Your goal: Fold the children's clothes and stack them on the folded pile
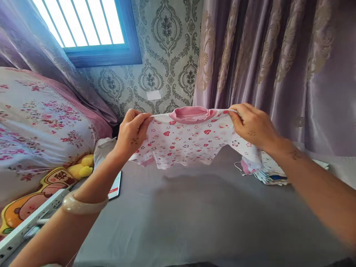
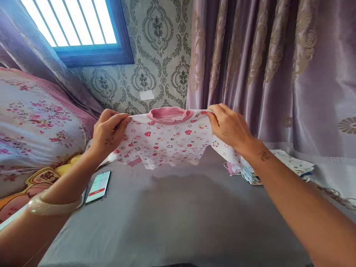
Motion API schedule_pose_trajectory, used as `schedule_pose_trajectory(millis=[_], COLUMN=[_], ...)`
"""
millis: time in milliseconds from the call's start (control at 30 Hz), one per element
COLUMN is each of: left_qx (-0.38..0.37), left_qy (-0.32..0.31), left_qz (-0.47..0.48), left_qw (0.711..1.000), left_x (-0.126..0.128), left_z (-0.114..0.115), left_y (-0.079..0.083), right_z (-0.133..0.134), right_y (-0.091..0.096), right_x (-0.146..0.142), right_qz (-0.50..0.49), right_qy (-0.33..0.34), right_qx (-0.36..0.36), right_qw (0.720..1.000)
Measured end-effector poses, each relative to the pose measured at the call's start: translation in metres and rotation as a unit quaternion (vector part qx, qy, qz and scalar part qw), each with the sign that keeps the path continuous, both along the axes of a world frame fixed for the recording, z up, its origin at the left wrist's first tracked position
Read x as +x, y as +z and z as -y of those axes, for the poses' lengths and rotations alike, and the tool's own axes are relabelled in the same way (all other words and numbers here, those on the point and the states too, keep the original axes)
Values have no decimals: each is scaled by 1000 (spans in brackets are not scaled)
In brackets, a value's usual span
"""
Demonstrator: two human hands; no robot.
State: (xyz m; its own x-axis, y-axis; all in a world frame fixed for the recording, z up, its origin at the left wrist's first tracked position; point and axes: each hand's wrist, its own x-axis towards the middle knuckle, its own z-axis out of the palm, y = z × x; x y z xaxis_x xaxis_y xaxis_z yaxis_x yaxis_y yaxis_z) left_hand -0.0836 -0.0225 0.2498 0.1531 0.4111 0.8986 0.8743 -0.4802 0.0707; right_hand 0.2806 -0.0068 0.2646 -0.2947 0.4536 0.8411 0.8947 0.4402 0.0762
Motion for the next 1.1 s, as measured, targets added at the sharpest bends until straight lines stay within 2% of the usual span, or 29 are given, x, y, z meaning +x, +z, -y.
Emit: schedule_pose_trajectory(millis=[100,167,267,333,433,567,667,767,833,933,1100], left_qx=[-20,-47,-99,-145,-223,-304,-331,-350,-362,-382,-399], left_qy=[5,-3,-23,-33,-41,-24,24,65,91,115,134], left_qz=[-8,5,31,32,9,-24,-55,-76,-85,-95,-102], left_qw=[1000,999,994,988,974,952,942,931,924,912,901], left_x=[-5,-9,-16,-21,-23,-16,-4,7,12,14,14], left_z=[33,44,36,17,-23,-74,-99,-115,-121,-129,-141], left_y=[16,28,34,26,-9,-78,-129,-168,-187,-204,-220], right_z=[25,36,36,24,-7,-51,-73,-88,-96,-108,-131], right_y=[15,25,31,25,-2,-59,-108,-153,-178,-206,-231], right_x=[2,0,-3,-6,-8,-14,-24,-34,-39,-41,-41], right_qz=[22,23,14,9,24,109,129,146,147,145,144], right_qy=[39,48,48,54,41,-34,-90,-127,-144,-154,-150], right_qx=[7,-13,-66,-109,-202,-296,-345,-371,-373,-374,-387], right_qw=[999,999,997,993,978,948,925,908,905,903,898])
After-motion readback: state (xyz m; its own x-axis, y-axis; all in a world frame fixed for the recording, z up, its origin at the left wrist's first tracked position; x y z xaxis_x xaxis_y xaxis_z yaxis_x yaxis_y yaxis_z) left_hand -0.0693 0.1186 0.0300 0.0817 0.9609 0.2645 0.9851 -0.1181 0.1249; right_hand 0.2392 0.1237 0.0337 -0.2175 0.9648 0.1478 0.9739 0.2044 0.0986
